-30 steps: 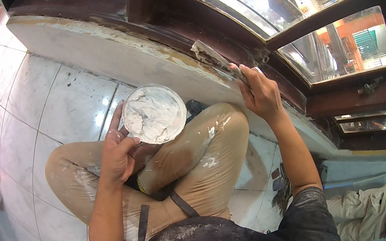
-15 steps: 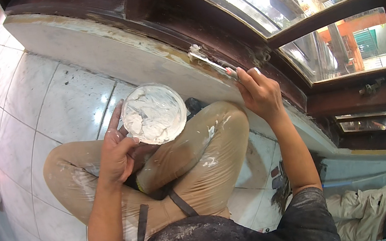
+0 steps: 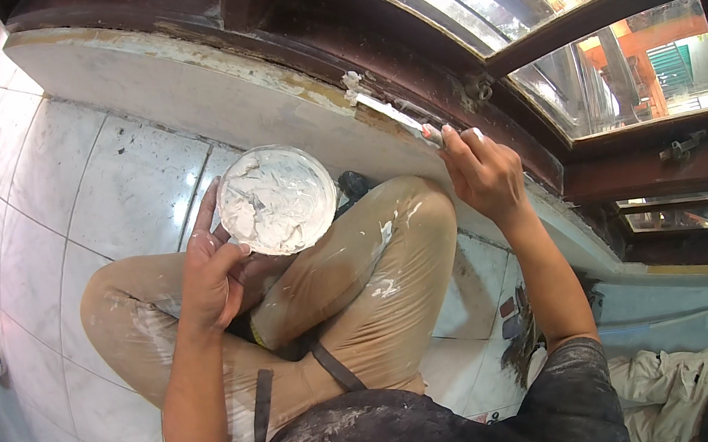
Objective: The person sits on the floor and uses a putty knife to apply white filler from a small container onto the lower edge of a wooden window frame. The person repeatedly scoops filler and smooths it along the frame's surface.
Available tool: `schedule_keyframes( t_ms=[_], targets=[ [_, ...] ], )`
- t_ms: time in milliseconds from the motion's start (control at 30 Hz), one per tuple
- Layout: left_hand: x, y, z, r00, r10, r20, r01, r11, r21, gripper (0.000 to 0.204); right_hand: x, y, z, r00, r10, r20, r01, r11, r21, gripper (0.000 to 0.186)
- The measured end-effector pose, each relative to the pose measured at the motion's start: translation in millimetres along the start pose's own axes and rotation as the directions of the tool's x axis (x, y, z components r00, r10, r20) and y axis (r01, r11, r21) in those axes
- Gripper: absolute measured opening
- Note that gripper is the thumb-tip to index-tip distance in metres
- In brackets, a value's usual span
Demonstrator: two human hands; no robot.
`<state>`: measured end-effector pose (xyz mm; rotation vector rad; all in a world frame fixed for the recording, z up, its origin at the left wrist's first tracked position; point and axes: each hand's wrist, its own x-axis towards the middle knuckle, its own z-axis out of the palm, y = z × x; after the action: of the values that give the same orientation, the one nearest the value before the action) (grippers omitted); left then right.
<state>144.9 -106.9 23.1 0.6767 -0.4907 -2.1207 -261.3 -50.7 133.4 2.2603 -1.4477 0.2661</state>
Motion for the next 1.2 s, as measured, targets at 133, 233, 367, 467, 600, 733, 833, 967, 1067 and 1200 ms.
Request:
schedule_keyframes(
  t_ms=[133,233,367,467,600,733,833,967,1067,1200],
  targets=[
    [-2.6,6.0,9.4,1.0,-0.002,-0.01,0.001,1.0,-0.031,0.106,-3.3,2.2,-0.4,0.999,0.023,0.035,-0.023,1.0,0.012,0.042],
    [-1.1,4.1,6.2,1.0,-0.016,-0.002,0.016,0.999,-0.029,0.106,-12.7,0.3,0.4,0.999,0.021,-0.038,-0.02,0.999,0.036,0.043],
    [-5.6,7.1,14.2,0.999,-0.026,-0.045,0.027,0.999,0.023,0.105,-16.1,-6.6,-4.5,0.998,-0.014,-0.061,0.015,1.0,0.017,0.047],
    [-3.1,5.5,11.6,1.0,-0.018,-0.021,0.018,1.0,0.002,0.105,-9.7,4.4,4.7,0.999,0.037,0.026,-0.036,0.999,-0.008,0.046],
    [-1.2,0.6,4.4,1.0,-0.006,-0.004,0.006,0.999,-0.045,0.105,-12.6,-0.7,1.6,0.99,-0.07,-0.119,0.072,0.997,0.009,0.045],
    [-1.4,2.4,1.8,1.0,-0.011,-0.011,0.011,1.0,-0.019,0.105,-10.1,1.5,1.2,0.999,-0.019,0.04,0.02,0.999,-0.039,0.048],
    [-1.8,4.0,7.6,0.999,-0.035,-0.019,0.034,0.999,-0.033,0.105,-13.1,2.9,4.6,0.998,-0.051,-0.035,0.052,0.998,0.029,0.049],
    [-4.9,7.6,11.7,0.999,-0.026,-0.044,0.027,1.0,0.016,0.105,-12.7,1.1,3.9,0.994,-0.018,0.107,0.021,1.0,-0.024,0.049],
    [-3.9,5.0,9.4,0.998,-0.034,-0.05,0.035,0.999,0.015,0.105,-12.0,-6.8,0.7,0.993,-0.091,-0.076,0.093,0.995,0.029,0.048],
    [-2.7,2.2,3.7,0.999,-0.03,-0.029,0.03,0.999,-0.016,0.106,-10.0,-0.2,11.0,0.997,0.038,0.061,-0.036,0.999,-0.032,0.047]
  ],
)
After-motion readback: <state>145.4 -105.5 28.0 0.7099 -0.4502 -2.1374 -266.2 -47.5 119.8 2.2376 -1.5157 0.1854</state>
